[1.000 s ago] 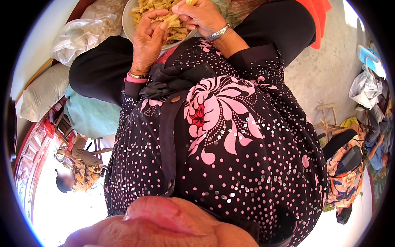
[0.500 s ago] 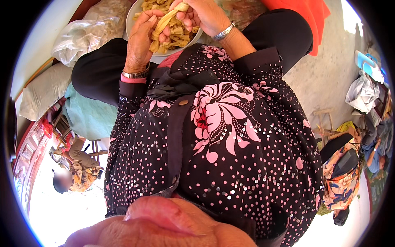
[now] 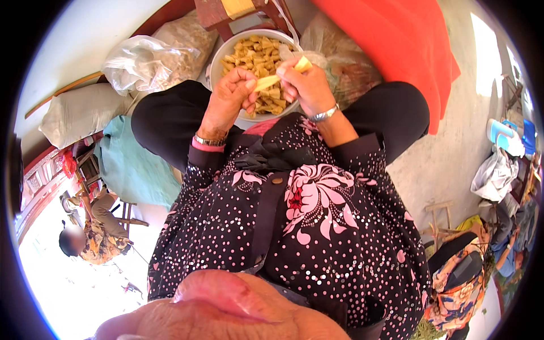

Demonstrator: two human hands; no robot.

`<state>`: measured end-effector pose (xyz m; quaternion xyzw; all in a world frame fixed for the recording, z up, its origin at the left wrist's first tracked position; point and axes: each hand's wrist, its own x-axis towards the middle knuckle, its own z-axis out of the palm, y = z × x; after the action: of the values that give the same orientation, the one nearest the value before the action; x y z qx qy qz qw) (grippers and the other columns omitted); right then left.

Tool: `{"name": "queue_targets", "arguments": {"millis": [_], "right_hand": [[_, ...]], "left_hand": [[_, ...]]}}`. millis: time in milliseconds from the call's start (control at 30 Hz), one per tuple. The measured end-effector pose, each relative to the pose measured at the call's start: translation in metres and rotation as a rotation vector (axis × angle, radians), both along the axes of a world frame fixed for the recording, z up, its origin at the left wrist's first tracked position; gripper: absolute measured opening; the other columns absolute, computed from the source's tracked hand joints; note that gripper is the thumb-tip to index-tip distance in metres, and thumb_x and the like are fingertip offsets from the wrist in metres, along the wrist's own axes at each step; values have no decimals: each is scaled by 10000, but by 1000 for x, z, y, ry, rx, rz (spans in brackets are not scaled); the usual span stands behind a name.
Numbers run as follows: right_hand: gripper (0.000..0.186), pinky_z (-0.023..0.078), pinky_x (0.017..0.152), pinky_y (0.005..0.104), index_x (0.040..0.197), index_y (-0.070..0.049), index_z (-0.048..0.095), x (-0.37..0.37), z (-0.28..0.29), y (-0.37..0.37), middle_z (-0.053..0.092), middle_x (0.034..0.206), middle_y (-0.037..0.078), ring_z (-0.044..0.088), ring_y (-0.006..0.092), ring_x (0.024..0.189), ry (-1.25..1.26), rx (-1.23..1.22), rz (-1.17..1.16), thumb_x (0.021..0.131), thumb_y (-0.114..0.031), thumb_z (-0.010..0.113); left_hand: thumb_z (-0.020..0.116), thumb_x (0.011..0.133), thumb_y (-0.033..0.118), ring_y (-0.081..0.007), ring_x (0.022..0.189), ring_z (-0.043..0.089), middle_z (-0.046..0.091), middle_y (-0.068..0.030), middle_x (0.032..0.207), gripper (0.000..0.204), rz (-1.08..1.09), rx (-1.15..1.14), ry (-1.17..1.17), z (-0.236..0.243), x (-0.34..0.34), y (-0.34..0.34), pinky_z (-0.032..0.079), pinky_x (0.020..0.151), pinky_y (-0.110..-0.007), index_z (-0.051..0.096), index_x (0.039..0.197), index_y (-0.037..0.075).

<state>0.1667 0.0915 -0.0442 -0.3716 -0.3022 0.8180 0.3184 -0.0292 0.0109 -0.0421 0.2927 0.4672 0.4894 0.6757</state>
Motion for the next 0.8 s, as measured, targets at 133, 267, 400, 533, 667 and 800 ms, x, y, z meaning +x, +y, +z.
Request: {"name": "queue_targets", "arguments": {"millis": [133, 267, 400, 533, 667, 800], "right_hand": [[88, 417, 473, 261, 976, -24, 649, -4, 2, 4, 564, 692, 10, 488, 86, 514, 56, -19, -21, 926, -76, 700], [95, 462, 484, 236, 977, -23, 656, -21, 5, 32, 613, 724, 16, 543, 83, 541, 53, 167, -1, 946, -99, 703], [126, 480, 486, 218, 983, -27, 686, -44, 29, 89, 656, 753, 21, 574, 75, 552, 53, 330, 31, 943, -142, 717], [140, 504, 530, 229, 1002, -31, 693, -68, 41, 140, 655, 768, 16, 577, 74, 579, 127, 459, 64, 949, -158, 718], [211, 446, 459, 239, 886, -71, 667, -91, 33, 194, 613, 653, 8, 553, 98, 498, 198, 487, 153, 967, -261, 710], [226, 447, 455, 224, 856, -83, 667, -100, 39, 205, 622, 661, 5, 555, 98, 496, 122, 554, 88, 954, -279, 723]], "left_hand": [[619, 1035, 159, -87, 597, 562, 621, -24, 732, 113, 66, 7, 112, 11, -1, 4, 466, 551, -223, 611, 1036, 46], [610, 1034, 162, -84, 629, 580, 646, -19, 765, 109, 87, 67, 261, 23, -23, 35, 481, 600, -219, 609, 1017, 54], [624, 1019, 167, -85, 655, 591, 657, -26, 808, 114, 87, 225, 406, 56, -48, 90, 497, 629, -230, 611, 1019, 54], [640, 1007, 167, -95, 653, 584, 668, -33, 840, 130, 157, 312, 452, 43, -91, 141, 508, 635, -234, 609, 1044, 46], [592, 1022, 87, -84, 645, 587, 651, -26, 808, 61, 232, 383, 391, 59, -94, 175, 487, 604, -215, 587, 1062, 41], [625, 993, 104, -73, 606, 556, 618, -5, 751, 85, 250, 396, 416, 75, -92, 184, 462, 565, -210, 590, 934, 54]]}}
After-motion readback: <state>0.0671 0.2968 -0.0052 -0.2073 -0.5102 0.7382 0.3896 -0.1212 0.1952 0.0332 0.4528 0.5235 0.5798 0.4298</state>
